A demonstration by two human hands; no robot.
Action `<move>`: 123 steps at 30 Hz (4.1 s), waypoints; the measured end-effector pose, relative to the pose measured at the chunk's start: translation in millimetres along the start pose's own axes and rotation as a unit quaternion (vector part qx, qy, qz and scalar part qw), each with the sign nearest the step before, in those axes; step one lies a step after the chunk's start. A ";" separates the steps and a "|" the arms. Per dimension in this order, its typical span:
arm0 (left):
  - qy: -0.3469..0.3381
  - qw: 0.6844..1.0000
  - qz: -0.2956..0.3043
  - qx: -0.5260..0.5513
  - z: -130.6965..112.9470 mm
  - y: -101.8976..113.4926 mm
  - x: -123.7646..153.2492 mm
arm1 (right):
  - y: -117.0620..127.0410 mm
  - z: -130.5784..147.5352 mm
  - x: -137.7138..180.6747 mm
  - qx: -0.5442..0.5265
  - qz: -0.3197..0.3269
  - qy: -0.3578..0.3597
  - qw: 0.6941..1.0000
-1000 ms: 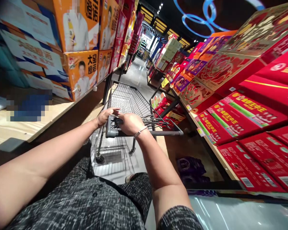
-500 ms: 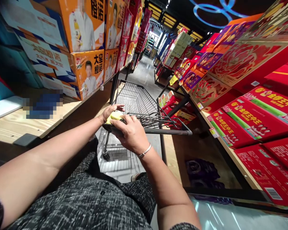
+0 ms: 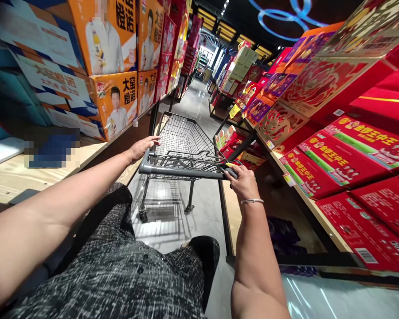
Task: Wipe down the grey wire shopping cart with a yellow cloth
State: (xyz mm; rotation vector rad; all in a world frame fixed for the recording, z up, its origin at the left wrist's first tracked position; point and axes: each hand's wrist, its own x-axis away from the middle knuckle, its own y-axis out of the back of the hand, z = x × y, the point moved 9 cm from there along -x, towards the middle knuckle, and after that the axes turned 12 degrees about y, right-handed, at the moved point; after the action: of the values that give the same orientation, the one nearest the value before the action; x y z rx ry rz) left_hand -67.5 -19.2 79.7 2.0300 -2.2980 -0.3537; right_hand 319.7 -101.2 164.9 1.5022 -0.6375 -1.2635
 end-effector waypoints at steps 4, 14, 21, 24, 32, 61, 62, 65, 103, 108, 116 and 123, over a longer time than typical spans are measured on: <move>0.050 0.998 -0.029 -0.011 -0.1 11.6 -2.4 | 3.4 5.3 7.0 0.080 -0.044 -0.089 0.992; 0.063 0.934 -0.006 -0.352 -60.4 15.7 28.5 | -21.5 228.1 -13.0 0.027 -0.068 0.138 0.988; -0.047 0.806 -0.120 -0.578 -98.1 -14.4 73.8 | -28.2 241.4 -32.7 -0.032 -0.021 0.218 0.975; -0.090 0.801 -0.178 -0.564 -96.0 -15.8 84.2 | -22.5 184.4 -26.6 -0.043 -0.050 0.160 0.985; -0.146 0.762 -0.186 -0.603 -85.4 3.8 68.4 | 4.0 1.1 5.4 0.052 -0.055 -0.050 0.996; -0.160 0.906 -0.049 -0.390 -89.5 -89.5 46.1 | -15.9 139.9 -51.8 0.064 0.143 0.052 0.986; -0.160 0.907 -0.056 -0.385 -90.6 -88.3 47.4 | -14.2 139.2 -50.1 0.062 0.148 0.059 0.985; -0.169 0.908 -0.072 -0.376 -94.3 -87.8 54.1 | -9.8 141.0 -43.9 0.062 0.148 0.074 0.984; -0.134 0.897 -0.186 -0.378 -101.8 9.6 87.1 | -118.2 -68.0 -27.5 0.072 0.135 -0.140 0.978; -0.164 0.892 -0.031 -0.420 -106.8 -52.9 109.2 | -118.8 -70.6 -14.0 0.073 0.129 -0.168 0.975; -0.175 0.828 -0.080 -0.527 -82.7 -45.4 73.4 | -164.3 22.0 -51.7 -0.260 0.330 -0.017 0.907; -0.150 0.843 -0.094 -0.509 -77.9 -19.3 43.9 | -185.1 104.3 -92.2 -0.398 0.395 0.026 0.827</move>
State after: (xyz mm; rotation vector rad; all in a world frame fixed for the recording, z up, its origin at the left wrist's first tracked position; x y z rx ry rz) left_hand -39.7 -75.1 146.6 1.6262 -1.4024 -1.5803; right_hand 156.0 2.8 38.3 0.4601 -0.5063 -0.6672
